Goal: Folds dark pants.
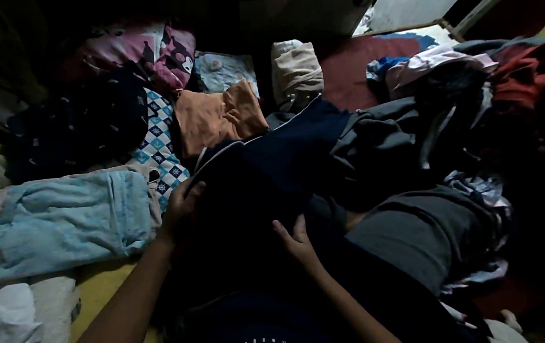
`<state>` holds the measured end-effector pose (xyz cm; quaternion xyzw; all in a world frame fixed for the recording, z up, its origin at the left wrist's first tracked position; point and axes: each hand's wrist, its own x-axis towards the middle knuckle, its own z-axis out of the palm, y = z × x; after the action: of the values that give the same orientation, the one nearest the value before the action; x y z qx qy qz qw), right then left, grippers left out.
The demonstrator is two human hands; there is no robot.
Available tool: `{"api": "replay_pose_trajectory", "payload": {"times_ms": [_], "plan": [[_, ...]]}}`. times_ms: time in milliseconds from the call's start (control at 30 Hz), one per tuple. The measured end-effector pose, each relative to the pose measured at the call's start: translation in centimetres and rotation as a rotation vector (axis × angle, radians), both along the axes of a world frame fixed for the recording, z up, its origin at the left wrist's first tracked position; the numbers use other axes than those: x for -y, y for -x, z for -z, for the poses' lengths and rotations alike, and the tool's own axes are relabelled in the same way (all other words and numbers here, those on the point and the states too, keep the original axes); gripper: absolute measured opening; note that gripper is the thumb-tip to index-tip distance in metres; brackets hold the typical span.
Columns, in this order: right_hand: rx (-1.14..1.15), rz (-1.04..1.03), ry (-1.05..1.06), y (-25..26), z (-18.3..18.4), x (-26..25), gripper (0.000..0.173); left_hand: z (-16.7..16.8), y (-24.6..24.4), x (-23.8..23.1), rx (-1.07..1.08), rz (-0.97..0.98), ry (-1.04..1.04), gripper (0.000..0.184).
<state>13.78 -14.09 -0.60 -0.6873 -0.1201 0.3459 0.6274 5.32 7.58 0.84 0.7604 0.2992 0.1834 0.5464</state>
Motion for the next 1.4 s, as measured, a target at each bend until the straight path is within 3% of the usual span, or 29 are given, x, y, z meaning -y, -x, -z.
{"api": "replay_pose_trajectory", "payload": {"times_ms": [100,200,300,467,600,667,767,867,1000,1100,1133,1200,1333,1400], "plan": [[0.008,-0.130,-0.002,-0.2,0.3,0.3,0.068,0.8,1.6,1.1,0.024,-0.138,0.062,0.035],[-0.041,-0.208,-0.022,-0.2,-0.1,0.3,0.036,2.1,2.6,1.3,0.115,-0.201,0.069,0.030],[-0.112,-0.257,-0.037,0.0,-0.8,0.4,0.023,2.5,3.5,1.1,0.033,-0.212,0.034,0.044],[-0.117,-0.321,0.126,-0.4,-0.4,0.5,0.034,2.1,3.1,0.9,-0.114,-0.239,-0.072,0.038],[0.034,-0.539,0.311,-0.6,0.1,1.0,0.050,2.2,2.2,-0.1,-0.365,-0.119,-0.095,0.043],[0.072,-0.666,0.402,-0.7,-0.3,1.0,0.054,2.2,1.9,0.1,-0.347,-0.107,-0.273,0.041],[0.090,-0.749,0.503,-0.9,-1.1,0.7,0.055,0.5,1.0,0.4,-0.210,0.014,-0.563,0.065],[0.060,-0.554,0.421,-0.4,-0.5,1.2,0.055,-1.8,-1.7,-0.1,-0.295,0.131,-0.581,0.078],[0.021,-0.073,0.172,-0.4,-1.2,0.5,0.057,-2.6,-6.5,-2.1,-0.485,0.304,-0.572,0.061],[-0.091,0.070,0.060,-1.4,-1.1,-0.7,0.052,-3.1,-9.7,-2.6,-0.655,0.465,-0.578,0.047],[-0.081,0.093,0.020,-1.5,-0.6,-1.1,0.043,-3.2,-10.4,-2.7,-0.682,0.481,-0.564,0.041],[-0.055,0.142,-0.068,-1.4,0.1,-1.5,0.025,-3.6,-10.8,-2.9,-0.630,0.420,-0.462,0.037],[-0.126,0.217,-0.161,-0.7,-0.4,-1.0,0.026,-4.3,-9.9,-4.1,-0.406,0.101,-0.213,0.043],[-0.231,0.249,-0.075,-1.0,-0.4,-1.0,0.030,-3.3,-10.3,-4.7,-0.469,0.046,-0.177,0.045]]}}
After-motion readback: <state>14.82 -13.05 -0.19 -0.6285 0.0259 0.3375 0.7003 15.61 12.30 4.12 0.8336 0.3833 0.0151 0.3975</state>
